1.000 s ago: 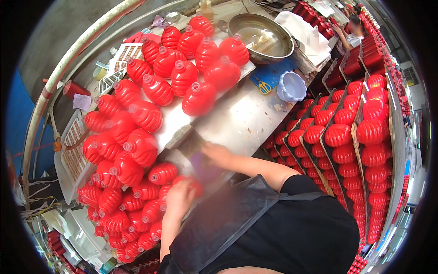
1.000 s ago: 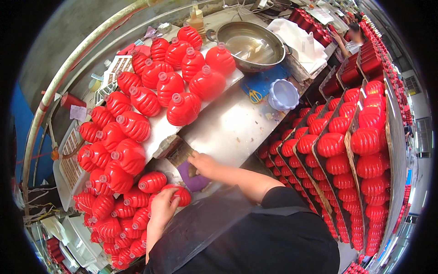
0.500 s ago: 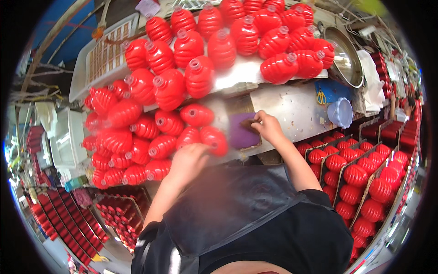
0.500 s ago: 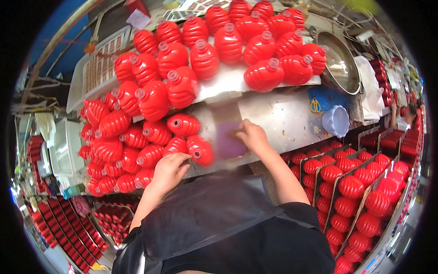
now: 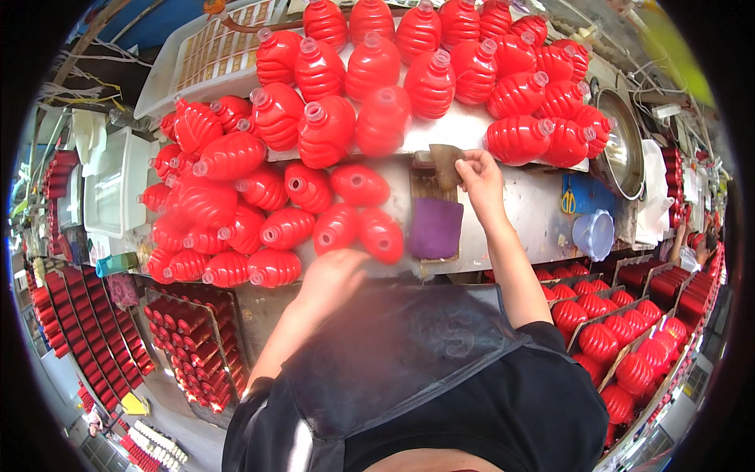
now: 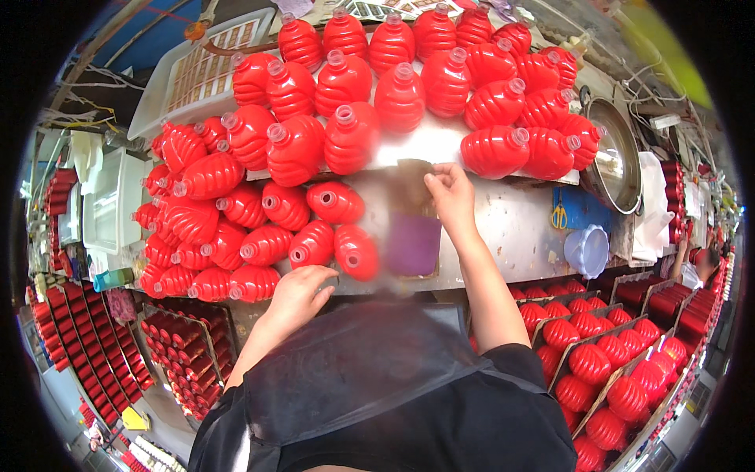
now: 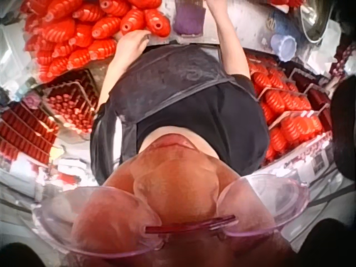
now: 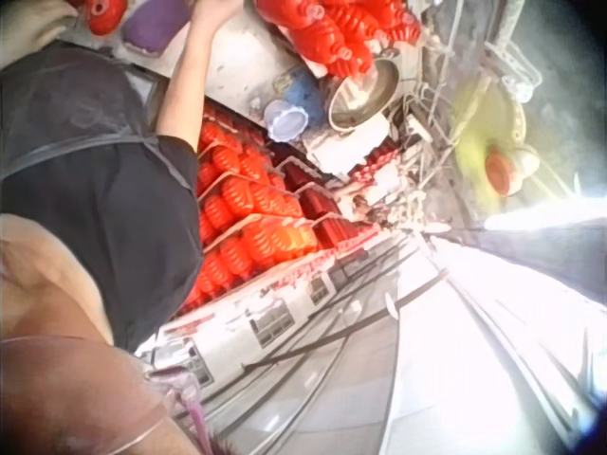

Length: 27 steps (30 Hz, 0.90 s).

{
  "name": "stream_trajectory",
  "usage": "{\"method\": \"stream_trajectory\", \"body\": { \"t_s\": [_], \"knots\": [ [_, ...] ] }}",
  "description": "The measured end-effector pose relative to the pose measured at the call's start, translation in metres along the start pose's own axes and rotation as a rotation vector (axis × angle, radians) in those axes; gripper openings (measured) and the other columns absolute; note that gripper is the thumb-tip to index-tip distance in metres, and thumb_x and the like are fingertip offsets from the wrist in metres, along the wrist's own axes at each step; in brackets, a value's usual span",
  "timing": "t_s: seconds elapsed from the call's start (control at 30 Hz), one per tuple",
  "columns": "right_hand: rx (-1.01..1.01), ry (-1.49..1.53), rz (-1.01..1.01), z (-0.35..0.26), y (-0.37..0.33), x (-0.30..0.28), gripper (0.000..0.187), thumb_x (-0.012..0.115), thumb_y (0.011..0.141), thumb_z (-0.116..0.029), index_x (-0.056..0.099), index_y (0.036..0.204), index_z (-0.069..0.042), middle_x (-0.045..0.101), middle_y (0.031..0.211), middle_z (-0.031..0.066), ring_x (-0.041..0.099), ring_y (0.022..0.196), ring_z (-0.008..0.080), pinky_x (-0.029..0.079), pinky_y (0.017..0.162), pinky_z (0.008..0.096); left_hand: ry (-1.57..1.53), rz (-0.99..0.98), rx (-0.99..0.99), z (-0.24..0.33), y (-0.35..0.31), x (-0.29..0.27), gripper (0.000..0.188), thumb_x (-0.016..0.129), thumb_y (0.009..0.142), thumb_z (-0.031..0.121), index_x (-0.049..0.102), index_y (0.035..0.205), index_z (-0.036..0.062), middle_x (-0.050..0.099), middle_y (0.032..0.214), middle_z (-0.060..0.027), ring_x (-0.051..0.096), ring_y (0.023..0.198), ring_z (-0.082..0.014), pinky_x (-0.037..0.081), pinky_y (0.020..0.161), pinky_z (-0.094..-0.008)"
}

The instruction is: The person repeatedly picks up red plastic bottles from a table and places them onto a large flat board. They then carry the board to a nearby rack and arrange the bottles in rows. The person also handles a plastic tray containing small yellow packets, placing it on the table.

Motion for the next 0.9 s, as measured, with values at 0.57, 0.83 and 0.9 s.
{"method": "stream_trajectory", "body": {
  "t_s": [0.57, 0.83, 0.9],
  "knots": [
    [-0.371, -0.99, 0.097, -0.039, 0.041, 0.018, 0.025, 0.069, 0.088, -0.017, 0.069, 0.108, -0.002, 0.07, 0.095, 0.019, 0.068, 0.088, 0.0376, 0.053, 0.078, 0.0452, 0.012, 0.008, -0.055, 0.006, 0.02, 0.007, 0.028, 0.069, 0.085, 0.013, 0.066, 0.112, 0.0054, 0.069, 0.105, -0.0146, 0.066, 0.103, -0.0335, 0.052, 0.089, -0.0439],
    [-0.438, -0.578, 0.179, -0.036, 0.023, 0.008, 0.035, 0.069, 0.088, -0.012, 0.066, 0.122, -0.003, 0.069, 0.098, 0.011, 0.064, 0.077, 0.018, 0.051, 0.073, 0.0322, 0.002, 0.043, -0.082, 0.005, 0.031, -0.002, 0.028, 0.071, 0.085, 0.013, 0.067, 0.111, 0.0056, 0.069, 0.104, -0.0144, 0.066, 0.1, -0.0339, 0.053, 0.086, -0.0431],
    [-0.409, -0.335, 0.183, -0.02, 0.011, -0.004, 0.033, 0.066, 0.092, -0.009, 0.063, 0.123, 0.001, 0.067, 0.102, 0.0062, 0.061, 0.083, 0.0126, 0.05, 0.076, 0.0291, -0.007, 0.063, -0.095, 0.003, 0.032, -0.005, 0.027, 0.071, 0.085, 0.013, 0.067, 0.111, 0.0056, 0.07, 0.104, -0.0146, 0.066, 0.099, -0.0344, 0.053, 0.085, -0.0432]
  ]
}}
Point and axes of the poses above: each hand's wrist, its own y-axis towards the middle knuckle, its own x-axis out of the palm, z = x × y, the point moved 3 cm from there along y, towards the middle knuckle
